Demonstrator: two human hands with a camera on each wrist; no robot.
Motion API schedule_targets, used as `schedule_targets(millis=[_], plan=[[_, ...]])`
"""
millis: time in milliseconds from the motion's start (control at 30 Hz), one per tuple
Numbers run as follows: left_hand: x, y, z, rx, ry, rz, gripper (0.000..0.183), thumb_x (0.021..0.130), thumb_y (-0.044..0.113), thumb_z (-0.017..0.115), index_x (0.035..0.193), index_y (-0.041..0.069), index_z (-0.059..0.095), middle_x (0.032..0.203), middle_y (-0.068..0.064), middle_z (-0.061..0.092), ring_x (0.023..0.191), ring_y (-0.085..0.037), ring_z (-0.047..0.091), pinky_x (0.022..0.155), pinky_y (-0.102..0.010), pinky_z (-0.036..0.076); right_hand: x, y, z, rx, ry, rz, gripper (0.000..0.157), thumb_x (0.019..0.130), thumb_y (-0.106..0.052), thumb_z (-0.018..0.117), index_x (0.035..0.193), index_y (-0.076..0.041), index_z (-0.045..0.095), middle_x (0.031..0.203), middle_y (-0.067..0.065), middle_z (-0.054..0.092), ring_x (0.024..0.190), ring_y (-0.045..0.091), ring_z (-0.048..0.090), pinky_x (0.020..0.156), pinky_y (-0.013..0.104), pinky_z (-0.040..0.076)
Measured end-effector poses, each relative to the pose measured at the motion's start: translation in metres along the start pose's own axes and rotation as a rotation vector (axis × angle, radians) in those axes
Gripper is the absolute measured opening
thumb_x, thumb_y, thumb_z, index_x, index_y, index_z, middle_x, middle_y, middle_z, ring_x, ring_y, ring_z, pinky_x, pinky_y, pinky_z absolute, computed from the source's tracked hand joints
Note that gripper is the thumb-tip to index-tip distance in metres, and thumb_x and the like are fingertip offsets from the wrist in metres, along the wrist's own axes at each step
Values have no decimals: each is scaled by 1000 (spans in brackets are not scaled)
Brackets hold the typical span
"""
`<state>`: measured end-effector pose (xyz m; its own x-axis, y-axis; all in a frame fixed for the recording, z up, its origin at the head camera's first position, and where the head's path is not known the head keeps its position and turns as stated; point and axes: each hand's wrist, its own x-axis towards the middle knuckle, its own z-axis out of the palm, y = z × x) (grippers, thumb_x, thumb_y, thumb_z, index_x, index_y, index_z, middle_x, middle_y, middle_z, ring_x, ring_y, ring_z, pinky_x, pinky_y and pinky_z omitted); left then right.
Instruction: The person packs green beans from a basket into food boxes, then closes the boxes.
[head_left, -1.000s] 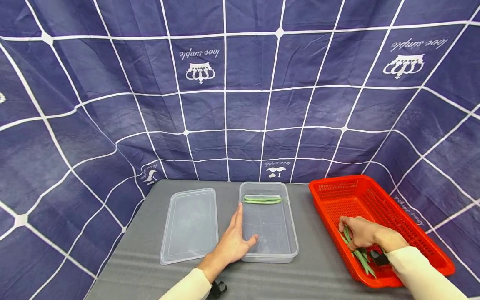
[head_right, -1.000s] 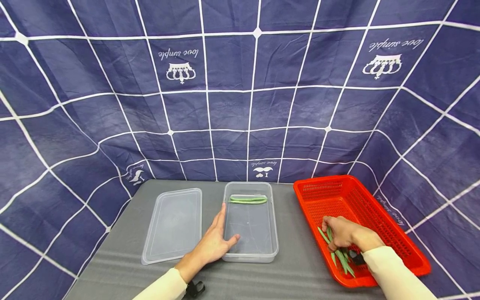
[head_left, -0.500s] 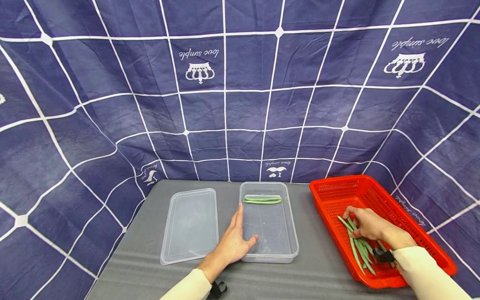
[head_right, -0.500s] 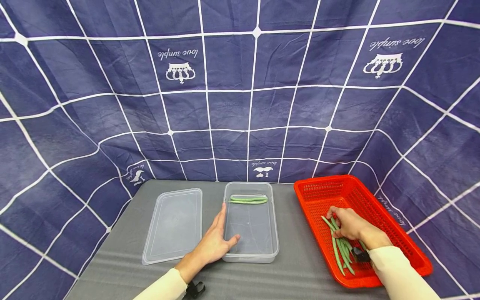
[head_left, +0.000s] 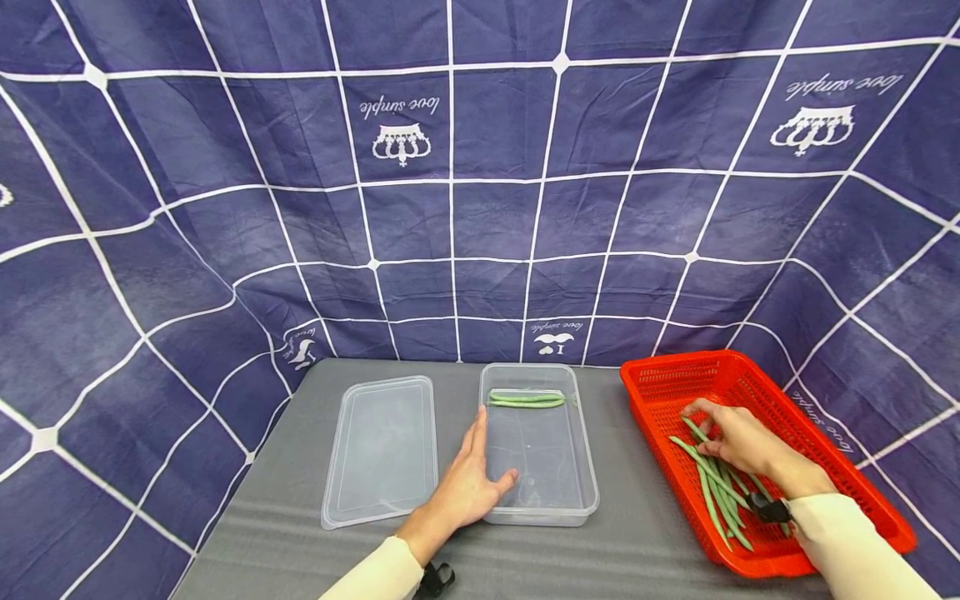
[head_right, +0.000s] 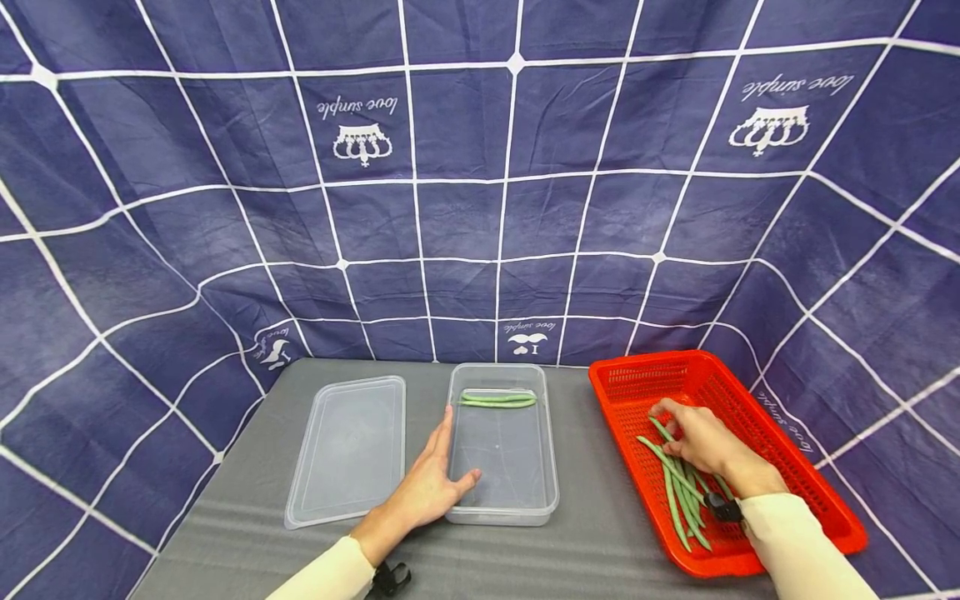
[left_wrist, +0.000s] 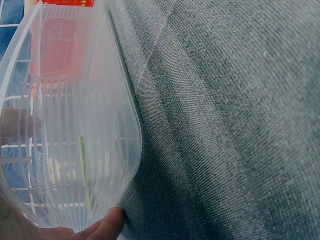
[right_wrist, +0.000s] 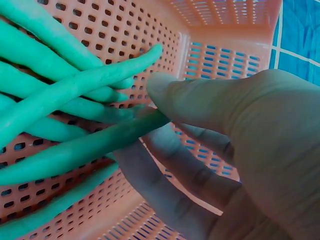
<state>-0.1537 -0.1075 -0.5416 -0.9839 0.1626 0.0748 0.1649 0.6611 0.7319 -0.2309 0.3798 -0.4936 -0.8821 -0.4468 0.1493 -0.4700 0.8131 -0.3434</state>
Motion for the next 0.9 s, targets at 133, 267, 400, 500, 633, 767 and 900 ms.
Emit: schedule_targets(millis=[133,267,400,500,633,767,900], plan=[[0,0,0,2,1,1,124,98,36,90,188,6,10,190,-25,32,167,-50,50,134,-65,47,0,-2,-2,1,26,3,56,83,0,101,131,-9,73,90,-8,79,77,-1,62,69,27,50],[1,0,0,4,1,0,124,98,37,89,188,6,9,190,-24,32,167,-51,51,134,-66,47,1,-5,-2,12,46,-1,50,85,2,98,128,-8,74,91,-7,81,74,-4,60,67,26,49],[0,-1,-1,-4,-5,-4,124,99,37,89,188,8,8,191,-23,31,168,-50,50,134,-65,47,3,-10,-2,4,76,-4,41,85,4,96,120,-8,79,95,-5,85,78,1,69,70,28,54],[0,0,-2,-5,-7,-3,124,99,38,88,189,9,8,191,-23,30,168,-49,49,135,-64,47,6,-14,-4,-19,107,-11,35,86,3,97,115,-10,81,98,-2,87,84,10,78,73,31,60],[1,0,-2,3,-5,7,124,99,37,89,188,7,8,190,-24,31,167,-51,50,134,-65,47,11,-20,-6,-28,142,-21,34,87,2,97,114,-11,82,99,0,88,85,15,82,73,32,63],[1,0,-3,-16,-3,11,123,100,38,88,188,9,7,191,-25,31,167,-52,49,134,-67,46,16,-28,-9,-67,210,-64,38,85,4,98,115,-13,84,97,-2,87,82,14,81,70,31,63],[1,-7,1,-23,27,63,122,102,41,85,189,13,5,190,-24,31,166,-51,51,133,-64,48,21,-35,-12,-109,283,-114,41,83,6,98,116,-16,85,97,-3,85,83,20,81,70,34,63]])
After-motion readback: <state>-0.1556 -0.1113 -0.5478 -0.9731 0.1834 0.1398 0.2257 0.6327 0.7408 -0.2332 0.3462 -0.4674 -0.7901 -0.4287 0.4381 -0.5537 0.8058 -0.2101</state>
